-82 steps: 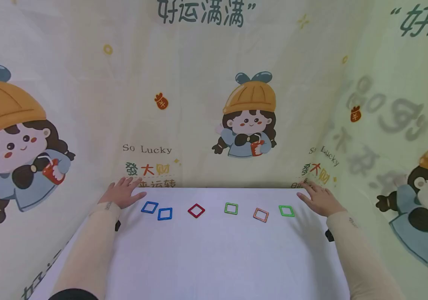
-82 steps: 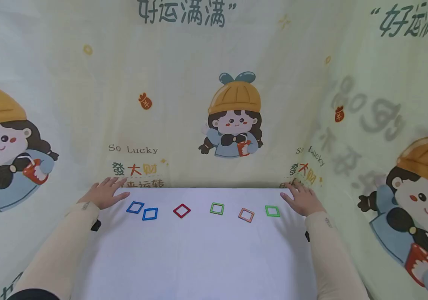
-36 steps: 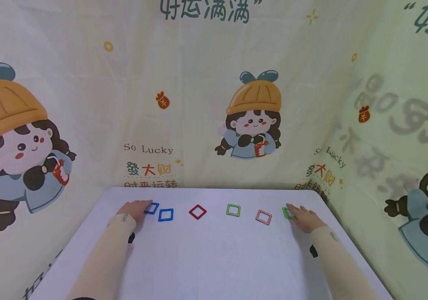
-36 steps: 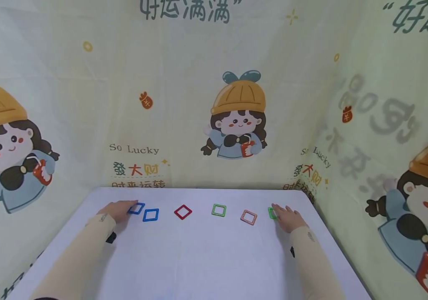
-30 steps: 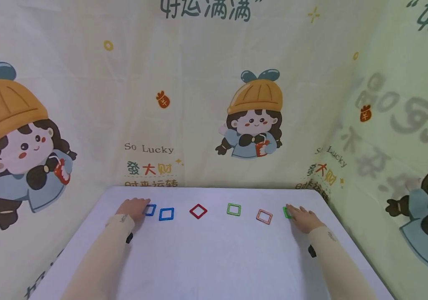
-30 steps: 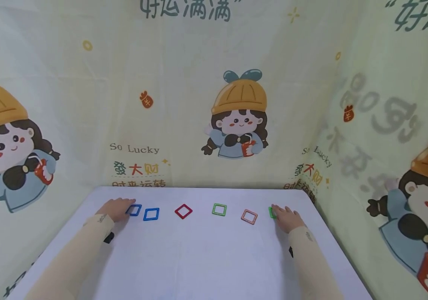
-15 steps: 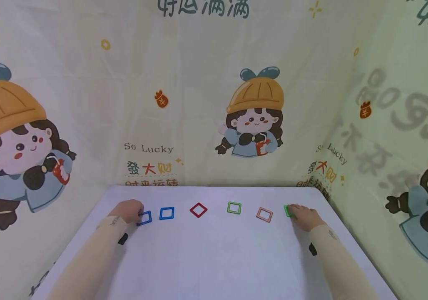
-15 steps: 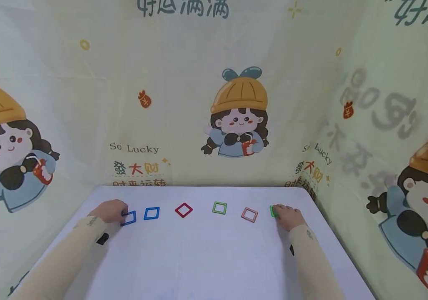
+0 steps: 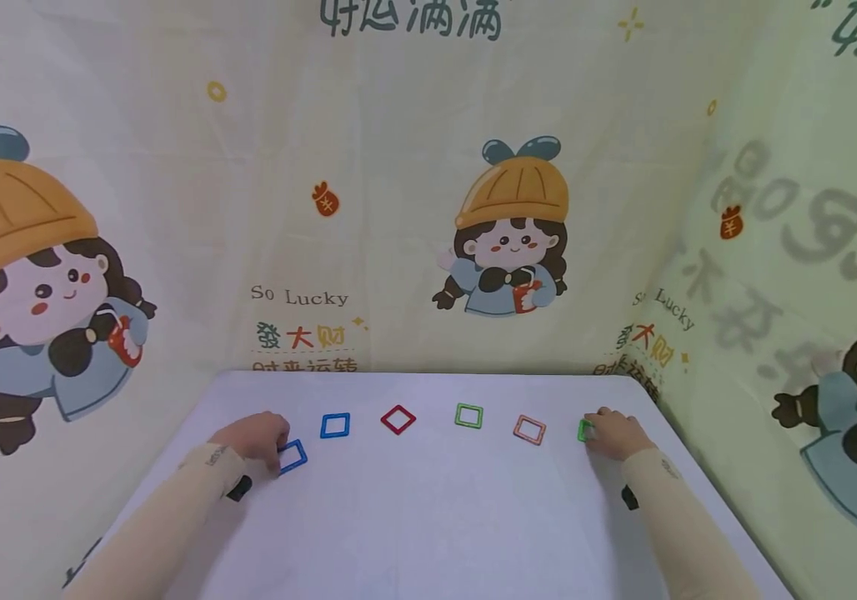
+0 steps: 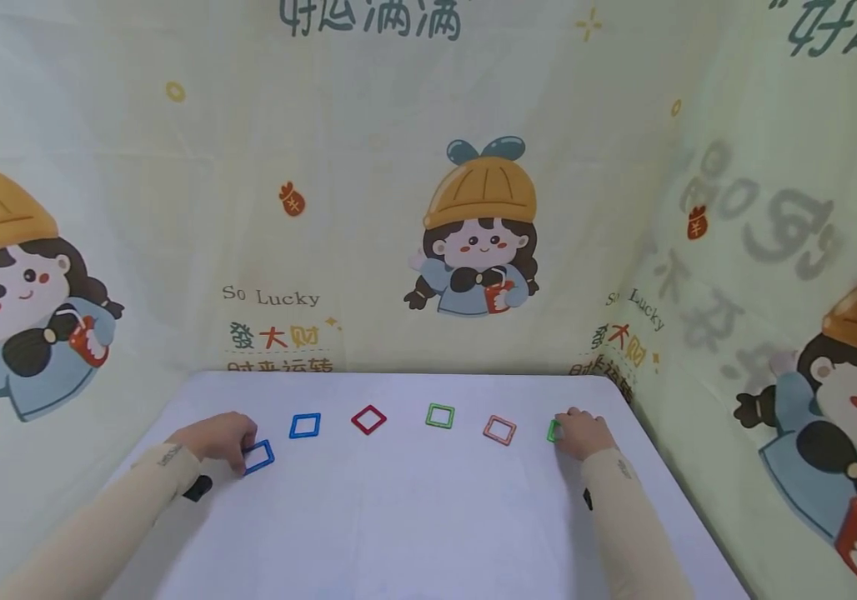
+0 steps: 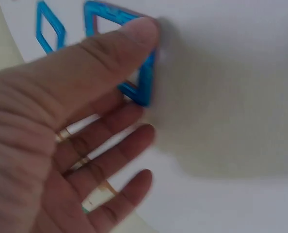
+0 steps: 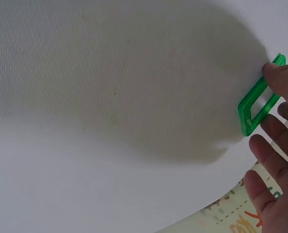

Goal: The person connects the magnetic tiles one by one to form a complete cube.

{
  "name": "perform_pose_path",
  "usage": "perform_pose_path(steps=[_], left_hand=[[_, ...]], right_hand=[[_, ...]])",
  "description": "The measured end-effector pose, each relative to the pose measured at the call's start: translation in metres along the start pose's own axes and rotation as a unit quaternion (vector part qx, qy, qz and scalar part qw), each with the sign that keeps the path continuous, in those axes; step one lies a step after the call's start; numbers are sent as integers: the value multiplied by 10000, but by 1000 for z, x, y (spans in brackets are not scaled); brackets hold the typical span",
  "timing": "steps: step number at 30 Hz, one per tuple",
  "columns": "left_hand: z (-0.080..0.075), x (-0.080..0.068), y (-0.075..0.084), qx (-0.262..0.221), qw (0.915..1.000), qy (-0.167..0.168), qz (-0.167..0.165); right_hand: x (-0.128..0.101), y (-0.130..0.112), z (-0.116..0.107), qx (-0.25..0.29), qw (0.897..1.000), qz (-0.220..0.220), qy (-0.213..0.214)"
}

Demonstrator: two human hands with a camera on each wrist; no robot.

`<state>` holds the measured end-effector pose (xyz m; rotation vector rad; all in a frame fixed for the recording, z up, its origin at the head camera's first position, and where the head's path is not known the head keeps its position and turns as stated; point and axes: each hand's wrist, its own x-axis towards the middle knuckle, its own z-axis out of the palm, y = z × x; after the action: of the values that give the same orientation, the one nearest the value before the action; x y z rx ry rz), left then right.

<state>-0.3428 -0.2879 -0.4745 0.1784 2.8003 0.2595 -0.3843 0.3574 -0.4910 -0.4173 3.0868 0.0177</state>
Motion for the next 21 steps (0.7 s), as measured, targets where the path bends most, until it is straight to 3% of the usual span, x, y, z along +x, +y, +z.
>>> perform_pose_path(steps=[10,21], left_hand=[[10,-11,48,515,9984,-199,91],[28,-19,92,829,9952,-185,482]], right_hand=[[-1,1,-2,366,9992,-56,-148],[3,3,6,455,9988,-36,-173]])
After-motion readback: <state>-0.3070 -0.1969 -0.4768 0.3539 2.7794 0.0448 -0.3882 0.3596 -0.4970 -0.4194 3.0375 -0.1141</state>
